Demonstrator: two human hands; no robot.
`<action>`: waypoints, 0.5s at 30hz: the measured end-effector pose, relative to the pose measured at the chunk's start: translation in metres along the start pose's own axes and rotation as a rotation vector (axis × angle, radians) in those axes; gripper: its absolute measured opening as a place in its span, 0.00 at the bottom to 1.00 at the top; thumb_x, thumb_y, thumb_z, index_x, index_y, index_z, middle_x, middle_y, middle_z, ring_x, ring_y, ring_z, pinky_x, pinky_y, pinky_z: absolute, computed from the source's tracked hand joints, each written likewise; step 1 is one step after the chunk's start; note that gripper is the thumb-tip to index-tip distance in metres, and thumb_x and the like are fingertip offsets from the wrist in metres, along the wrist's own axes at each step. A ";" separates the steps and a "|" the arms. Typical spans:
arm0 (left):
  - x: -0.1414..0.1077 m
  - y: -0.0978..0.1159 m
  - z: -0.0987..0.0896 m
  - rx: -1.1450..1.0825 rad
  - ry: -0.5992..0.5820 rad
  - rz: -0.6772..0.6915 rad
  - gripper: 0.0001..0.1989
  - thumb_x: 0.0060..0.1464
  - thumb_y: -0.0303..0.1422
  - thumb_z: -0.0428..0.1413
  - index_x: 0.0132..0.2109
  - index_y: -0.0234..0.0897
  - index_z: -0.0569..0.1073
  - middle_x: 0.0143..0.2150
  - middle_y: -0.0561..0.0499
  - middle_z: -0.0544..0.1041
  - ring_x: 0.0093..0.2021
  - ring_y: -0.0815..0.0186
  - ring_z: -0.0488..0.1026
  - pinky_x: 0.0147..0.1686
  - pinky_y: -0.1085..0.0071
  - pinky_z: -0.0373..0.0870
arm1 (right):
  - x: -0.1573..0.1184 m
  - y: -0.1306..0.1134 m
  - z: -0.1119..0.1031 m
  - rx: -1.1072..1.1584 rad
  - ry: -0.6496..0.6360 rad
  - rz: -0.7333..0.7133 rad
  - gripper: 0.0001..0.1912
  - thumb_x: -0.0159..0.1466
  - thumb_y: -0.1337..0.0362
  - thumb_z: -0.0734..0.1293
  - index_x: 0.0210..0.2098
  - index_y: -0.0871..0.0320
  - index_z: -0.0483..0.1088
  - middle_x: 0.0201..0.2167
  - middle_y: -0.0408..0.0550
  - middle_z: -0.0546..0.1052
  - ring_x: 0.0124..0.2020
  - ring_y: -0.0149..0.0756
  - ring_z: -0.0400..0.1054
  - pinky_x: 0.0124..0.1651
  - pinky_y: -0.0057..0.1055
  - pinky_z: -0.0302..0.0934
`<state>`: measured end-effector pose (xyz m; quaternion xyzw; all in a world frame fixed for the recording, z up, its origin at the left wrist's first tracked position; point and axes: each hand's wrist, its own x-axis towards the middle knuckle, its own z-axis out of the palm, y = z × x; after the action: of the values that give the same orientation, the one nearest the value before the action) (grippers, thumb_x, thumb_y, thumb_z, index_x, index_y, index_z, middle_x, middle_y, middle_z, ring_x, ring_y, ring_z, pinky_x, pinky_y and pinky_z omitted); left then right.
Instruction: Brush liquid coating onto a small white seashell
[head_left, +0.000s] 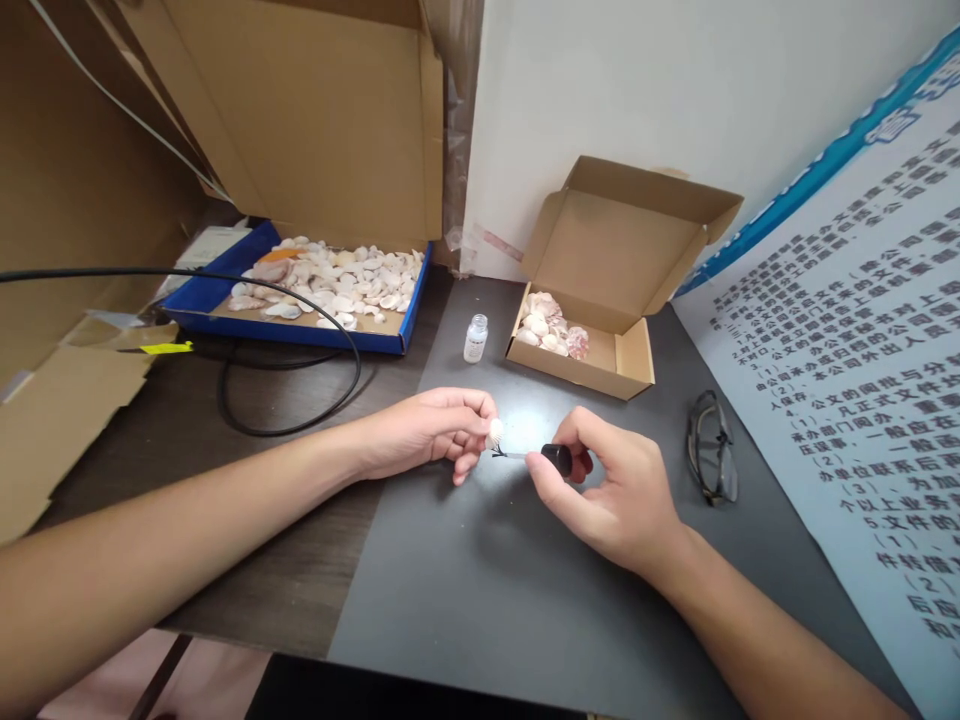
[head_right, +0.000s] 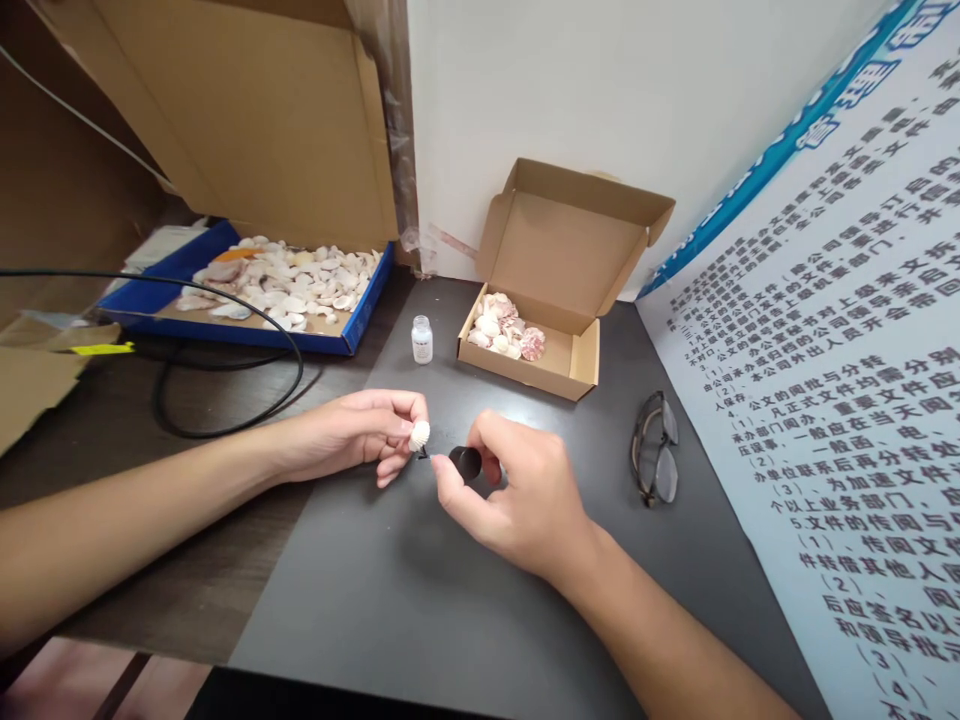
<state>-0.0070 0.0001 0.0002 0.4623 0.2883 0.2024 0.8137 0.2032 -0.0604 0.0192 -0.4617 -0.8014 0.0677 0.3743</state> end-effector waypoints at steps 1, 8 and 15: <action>0.000 0.000 0.000 -0.001 0.003 0.001 0.06 0.54 0.31 0.59 0.34 0.34 0.70 0.26 0.56 0.69 0.22 0.73 0.67 0.26 0.74 0.69 | 0.000 0.000 0.000 0.007 0.006 -0.004 0.15 0.61 0.64 0.67 0.23 0.55 0.57 0.16 0.35 0.60 0.16 0.24 0.54 0.20 0.24 0.51; 0.000 0.001 0.001 0.017 0.014 -0.020 0.08 0.54 0.34 0.60 0.35 0.35 0.69 0.24 0.56 0.68 0.22 0.73 0.66 0.24 0.75 0.67 | -0.002 0.001 0.000 0.060 0.027 -0.049 0.10 0.62 0.63 0.68 0.28 0.55 0.62 0.17 0.35 0.64 0.17 0.25 0.58 0.22 0.23 0.55; 0.000 0.002 0.001 0.022 0.015 -0.022 0.09 0.54 0.35 0.59 0.34 0.35 0.69 0.25 0.56 0.70 0.21 0.73 0.67 0.21 0.76 0.66 | -0.001 -0.001 0.000 0.058 0.036 -0.045 0.11 0.62 0.64 0.67 0.26 0.55 0.60 0.17 0.35 0.63 0.17 0.25 0.57 0.21 0.23 0.55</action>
<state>-0.0065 0.0000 0.0027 0.4663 0.3018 0.1937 0.8086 0.2024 -0.0616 0.0193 -0.4336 -0.8024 0.0742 0.4032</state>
